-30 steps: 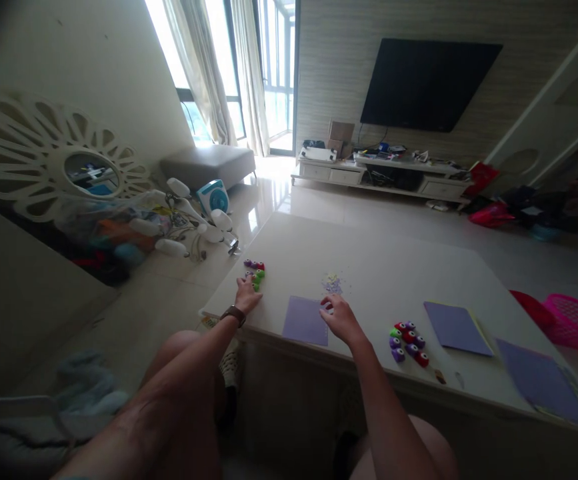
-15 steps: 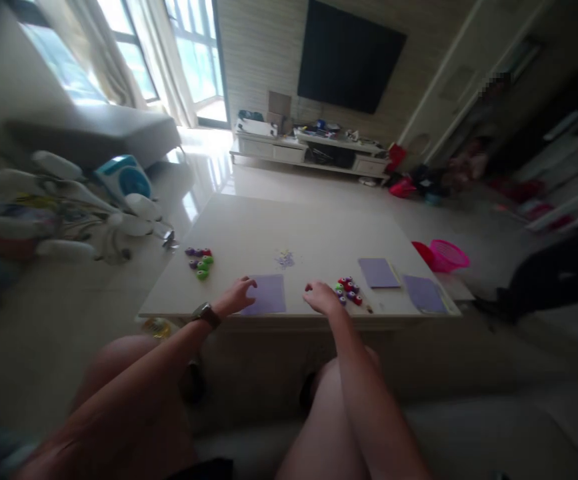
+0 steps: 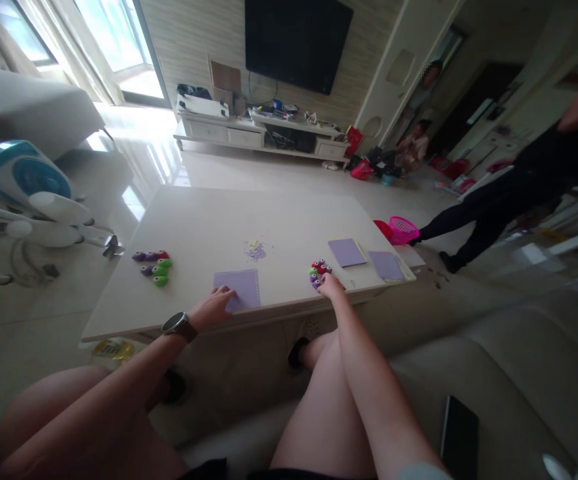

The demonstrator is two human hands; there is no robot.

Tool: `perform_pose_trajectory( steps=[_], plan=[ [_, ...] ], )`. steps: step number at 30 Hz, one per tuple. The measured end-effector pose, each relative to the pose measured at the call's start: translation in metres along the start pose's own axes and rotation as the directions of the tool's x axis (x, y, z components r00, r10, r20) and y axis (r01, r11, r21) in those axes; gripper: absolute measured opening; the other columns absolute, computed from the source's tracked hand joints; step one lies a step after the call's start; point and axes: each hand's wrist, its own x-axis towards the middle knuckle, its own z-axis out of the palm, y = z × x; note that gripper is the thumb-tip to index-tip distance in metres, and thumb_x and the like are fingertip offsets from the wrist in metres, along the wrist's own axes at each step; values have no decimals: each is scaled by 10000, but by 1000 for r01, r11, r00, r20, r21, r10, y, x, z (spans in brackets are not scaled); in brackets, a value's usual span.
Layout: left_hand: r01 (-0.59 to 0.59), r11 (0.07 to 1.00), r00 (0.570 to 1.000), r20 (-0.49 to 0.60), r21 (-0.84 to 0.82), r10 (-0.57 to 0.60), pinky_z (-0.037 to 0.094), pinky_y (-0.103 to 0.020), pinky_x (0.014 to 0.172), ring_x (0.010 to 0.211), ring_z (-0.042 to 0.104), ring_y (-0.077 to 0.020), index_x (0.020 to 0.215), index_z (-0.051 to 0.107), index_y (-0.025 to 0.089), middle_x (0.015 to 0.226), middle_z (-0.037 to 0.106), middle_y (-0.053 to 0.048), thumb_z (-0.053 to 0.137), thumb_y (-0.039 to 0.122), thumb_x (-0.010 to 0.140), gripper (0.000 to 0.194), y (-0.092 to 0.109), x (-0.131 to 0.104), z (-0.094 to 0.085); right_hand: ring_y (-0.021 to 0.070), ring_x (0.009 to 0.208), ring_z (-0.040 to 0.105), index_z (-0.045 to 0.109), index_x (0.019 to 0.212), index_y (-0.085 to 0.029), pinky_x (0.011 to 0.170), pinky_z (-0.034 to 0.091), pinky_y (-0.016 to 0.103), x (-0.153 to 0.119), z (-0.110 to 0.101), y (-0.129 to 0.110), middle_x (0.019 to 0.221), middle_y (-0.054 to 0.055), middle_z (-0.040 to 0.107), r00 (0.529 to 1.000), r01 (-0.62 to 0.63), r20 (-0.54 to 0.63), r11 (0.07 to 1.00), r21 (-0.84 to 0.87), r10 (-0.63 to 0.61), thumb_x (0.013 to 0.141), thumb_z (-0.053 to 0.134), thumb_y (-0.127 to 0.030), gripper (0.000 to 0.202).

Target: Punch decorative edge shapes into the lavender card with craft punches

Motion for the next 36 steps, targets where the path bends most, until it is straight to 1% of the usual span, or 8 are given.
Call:
perform_pose_trajectory(
  steps=[4, 8, 12, 18, 20, 23, 31, 36],
  plan=[
    [-33, 999, 999, 19, 0, 33, 495, -444, 1096, 1309, 561, -333, 1361, 621, 194, 1489, 536, -182, 683, 184, 794, 571, -1, 6, -5, 225, 767, 674, 611, 838, -213, 735, 485, 312, 4, 12, -5, 816, 65, 722, 984, -168, 40, 981, -94, 173, 755, 787, -150, 204],
    [-93, 996, 995, 33, -3, 93, 473, -440, 1139, 1405, 503, -341, 1376, 599, 199, 1550, 496, -181, 687, 156, 779, 605, 3, 10, -6, 242, 972, 695, 650, 1001, -197, 847, 489, 323, 4, 21, -10, 1037, 123, 743, 975, -212, 36, 968, -135, 218, 822, 730, -141, 204],
    [-58, 998, 998, 27, 12, 58, 511, -446, 1092, 1385, 507, -340, 1348, 586, 192, 1518, 512, -186, 677, 133, 786, 572, 18, 9, -6, 259, 1001, 701, 661, 1008, -205, 873, 505, 353, 4, 27, -22, 1066, 136, 741, 971, -219, 64, 965, -141, 230, 819, 715, -112, 217],
    [40, 999, 999, -1, 36, -40, 577, -504, 952, 1307, 503, -361, 1329, 576, 224, 1431, 527, -187, 707, 157, 818, 532, 30, 0, -12, 171, 862, 707, 636, 951, -222, 770, 514, 254, 2, 50, -77, 944, 26, 763, 983, -7, 182, 999, 52, -3, 860, 761, -270, 162],
    [56, 998, 998, 6, 36, -56, 589, -512, 912, 1304, 489, -369, 1325, 580, 233, 1421, 520, -190, 705, 162, 830, 516, 31, -3, -13, 155, 836, 712, 632, 951, -215, 748, 512, 239, 1, 60, -97, 925, 17, 765, 974, 87, 180, 960, 266, -139, 860, 757, -255, 159],
    [56, 998, 998, 18, 34, -57, 590, -573, 912, 1299, 476, -385, 1336, 583, 236, 1399, 514, -199, 674, 164, 857, 492, 33, -4, -13, 150, 799, 705, 638, 922, -212, 742, 510, 243, 3, 69, -116, 881, 9, 756, 959, 151, 175, 924, 352, -224, 832, 750, -172, 149],
    [43, 999, 999, 18, -24, -43, 519, -773, 964, 1316, 450, -410, 1211, 646, 231, 1425, 505, -189, 493, 132, 938, 328, 39, 1, -7, 157, 869, 704, 676, 954, -193, 819, 519, 255, 8, 66, -118, 939, 36, 772, 906, 243, 276, 929, 280, -320, 870, 733, -113, 129],
    [15, 995, 1000, -2, -94, -15, 545, -709, 973, 1315, 464, -375, 1047, 655, 214, 1385, 549, -169, 437, 134, 970, 245, 35, 3, -4, 160, 889, 719, 690, 987, -182, 822, 535, 254, 6, 65, -108, 957, 48, 781, 888, 201, 333, 919, 340, -317, 892, 743, -117, 127]
  ],
)
